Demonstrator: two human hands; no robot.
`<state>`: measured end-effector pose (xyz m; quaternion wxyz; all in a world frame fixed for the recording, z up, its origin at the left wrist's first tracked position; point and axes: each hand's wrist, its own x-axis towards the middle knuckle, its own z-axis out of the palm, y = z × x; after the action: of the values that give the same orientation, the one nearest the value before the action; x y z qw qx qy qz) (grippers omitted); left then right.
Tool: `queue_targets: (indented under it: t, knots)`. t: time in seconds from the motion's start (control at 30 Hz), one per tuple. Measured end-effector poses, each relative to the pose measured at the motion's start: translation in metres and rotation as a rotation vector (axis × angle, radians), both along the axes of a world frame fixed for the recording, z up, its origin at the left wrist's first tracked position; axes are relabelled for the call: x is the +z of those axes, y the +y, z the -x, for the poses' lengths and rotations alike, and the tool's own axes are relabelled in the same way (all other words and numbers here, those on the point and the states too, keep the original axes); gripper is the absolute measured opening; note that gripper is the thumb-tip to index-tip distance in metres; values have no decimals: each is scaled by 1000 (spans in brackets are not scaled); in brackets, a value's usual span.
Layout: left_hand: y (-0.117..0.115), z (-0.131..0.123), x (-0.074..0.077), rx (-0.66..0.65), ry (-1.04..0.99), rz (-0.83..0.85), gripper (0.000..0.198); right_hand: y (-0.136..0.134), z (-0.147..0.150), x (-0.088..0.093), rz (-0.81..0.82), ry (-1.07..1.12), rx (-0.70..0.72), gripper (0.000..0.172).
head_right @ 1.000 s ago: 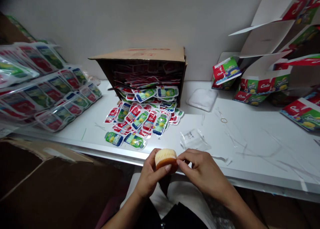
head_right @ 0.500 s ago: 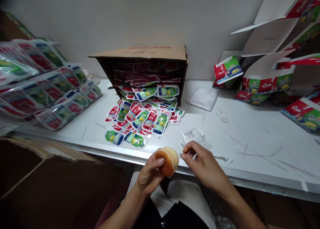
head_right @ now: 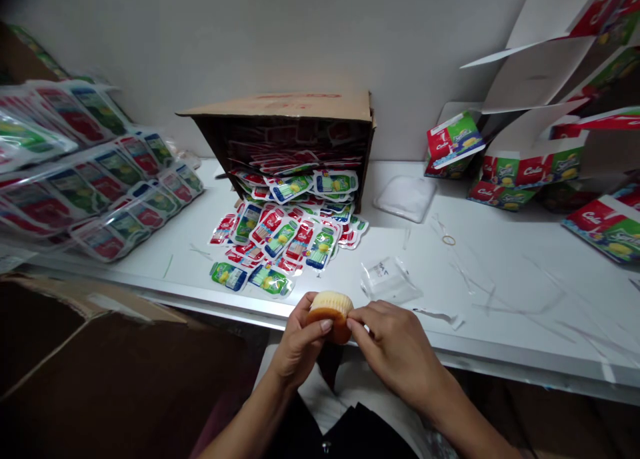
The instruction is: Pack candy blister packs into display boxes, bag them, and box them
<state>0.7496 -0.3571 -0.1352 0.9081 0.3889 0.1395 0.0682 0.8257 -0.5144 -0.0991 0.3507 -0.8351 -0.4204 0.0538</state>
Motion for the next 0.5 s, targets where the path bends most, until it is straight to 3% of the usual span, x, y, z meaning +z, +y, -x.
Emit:
queue_targets:
  t: [0.13, 0.33, 0.5]
  knots:
    - [0, 1, -1, -22, 8, -5, 41, 7, 4, 5, 7, 21, -58, 18]
    - [2, 1, -4, -62, 11, 176, 29, 1, -7, 9, -62, 539, -94, 8]
    - [0, 2, -9, -76, 29, 364, 28, -6, -22, 4, -158, 759, -73, 9]
